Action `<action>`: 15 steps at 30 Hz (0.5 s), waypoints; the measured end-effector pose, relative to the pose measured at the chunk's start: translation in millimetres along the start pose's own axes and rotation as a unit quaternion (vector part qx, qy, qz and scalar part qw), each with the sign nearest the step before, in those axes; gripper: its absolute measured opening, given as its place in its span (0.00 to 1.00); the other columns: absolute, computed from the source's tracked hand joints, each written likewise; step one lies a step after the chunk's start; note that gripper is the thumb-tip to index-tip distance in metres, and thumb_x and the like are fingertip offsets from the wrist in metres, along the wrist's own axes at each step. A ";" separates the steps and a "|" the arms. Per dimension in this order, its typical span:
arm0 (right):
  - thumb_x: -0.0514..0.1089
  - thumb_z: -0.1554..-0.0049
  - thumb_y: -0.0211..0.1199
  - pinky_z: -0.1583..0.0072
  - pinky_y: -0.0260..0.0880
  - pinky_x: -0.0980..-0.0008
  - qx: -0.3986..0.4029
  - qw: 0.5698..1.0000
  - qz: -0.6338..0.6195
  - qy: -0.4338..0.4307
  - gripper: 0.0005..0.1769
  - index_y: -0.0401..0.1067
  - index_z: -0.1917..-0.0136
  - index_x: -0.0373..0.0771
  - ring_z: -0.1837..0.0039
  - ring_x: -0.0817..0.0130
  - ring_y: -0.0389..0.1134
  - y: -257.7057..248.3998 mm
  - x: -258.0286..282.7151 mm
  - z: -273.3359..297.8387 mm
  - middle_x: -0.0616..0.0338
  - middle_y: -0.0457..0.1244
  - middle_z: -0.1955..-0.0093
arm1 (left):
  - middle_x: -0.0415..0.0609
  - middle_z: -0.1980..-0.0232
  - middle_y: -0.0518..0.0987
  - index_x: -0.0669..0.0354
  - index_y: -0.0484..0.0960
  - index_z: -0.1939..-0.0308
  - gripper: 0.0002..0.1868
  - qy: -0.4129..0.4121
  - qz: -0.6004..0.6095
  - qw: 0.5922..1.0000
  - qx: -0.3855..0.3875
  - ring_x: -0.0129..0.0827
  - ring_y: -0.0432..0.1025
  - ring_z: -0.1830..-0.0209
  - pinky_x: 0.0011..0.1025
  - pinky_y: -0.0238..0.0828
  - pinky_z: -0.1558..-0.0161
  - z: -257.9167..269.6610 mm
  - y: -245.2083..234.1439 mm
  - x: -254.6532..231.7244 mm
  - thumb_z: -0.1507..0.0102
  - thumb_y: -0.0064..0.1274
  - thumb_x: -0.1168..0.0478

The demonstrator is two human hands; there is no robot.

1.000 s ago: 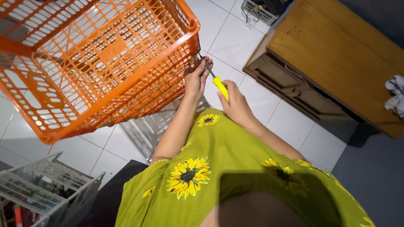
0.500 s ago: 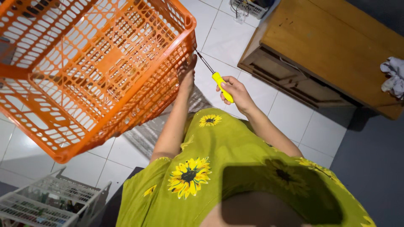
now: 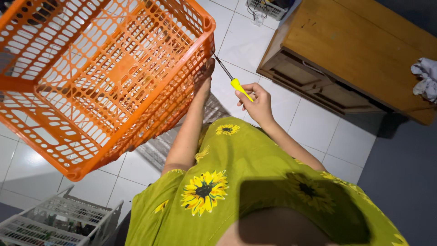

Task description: The person assembles a vertical rack by stacking orange plastic crates and securing them with a yellow-handled screwdriver. They lift and align each crate, then tighten fasteners at the corners to connect the units.

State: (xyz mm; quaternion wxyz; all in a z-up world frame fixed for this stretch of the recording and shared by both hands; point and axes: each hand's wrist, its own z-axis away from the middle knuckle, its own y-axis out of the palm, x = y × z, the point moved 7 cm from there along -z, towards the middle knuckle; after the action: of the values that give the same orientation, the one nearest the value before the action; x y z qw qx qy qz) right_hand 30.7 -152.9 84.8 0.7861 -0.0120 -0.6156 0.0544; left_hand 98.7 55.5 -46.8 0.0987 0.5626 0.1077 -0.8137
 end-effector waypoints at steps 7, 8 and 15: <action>0.50 0.34 0.58 0.65 0.61 0.75 0.063 0.976 -0.166 0.130 0.17 0.72 0.47 0.32 0.66 0.75 0.62 14.0 -31.1 -2.4 0.58 0.67 0.59 | 0.51 0.29 0.72 0.54 0.72 0.30 0.39 -0.002 -0.025 1.000 0.000 0.41 0.64 0.29 0.41 0.60 0.32 -5.0 -0.4 19.5 0.37 0.55 0.36; 0.51 0.35 0.59 0.66 0.60 0.74 0.066 0.972 -0.180 0.135 0.17 0.72 0.47 0.33 0.67 0.74 0.61 15.7 -27.8 -1.8 0.58 0.67 0.59 | 0.51 0.29 0.73 0.53 0.73 0.30 0.39 -0.018 -0.030 0.999 0.003 0.41 0.64 0.28 0.41 0.61 0.32 -7.0 -0.5 26.1 0.38 0.55 0.35; 0.44 0.44 0.75 0.54 0.71 0.62 -0.074 0.929 0.295 -0.212 0.15 0.72 0.53 0.34 0.56 0.61 0.71 8.1 49.2 10.0 0.52 0.66 0.55 | 0.51 0.26 0.70 0.50 0.72 0.29 0.36 -0.003 -0.053 0.999 0.008 0.43 0.61 0.24 0.40 0.57 0.29 -23.5 0.0 46.2 0.35 0.52 0.36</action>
State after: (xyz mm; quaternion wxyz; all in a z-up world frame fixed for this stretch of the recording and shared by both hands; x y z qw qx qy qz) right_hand 32.1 -140.4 134.1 0.5829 -0.2394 -0.7387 0.2393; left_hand 103.6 60.4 -98.2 0.0514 0.5547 0.1301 -0.8202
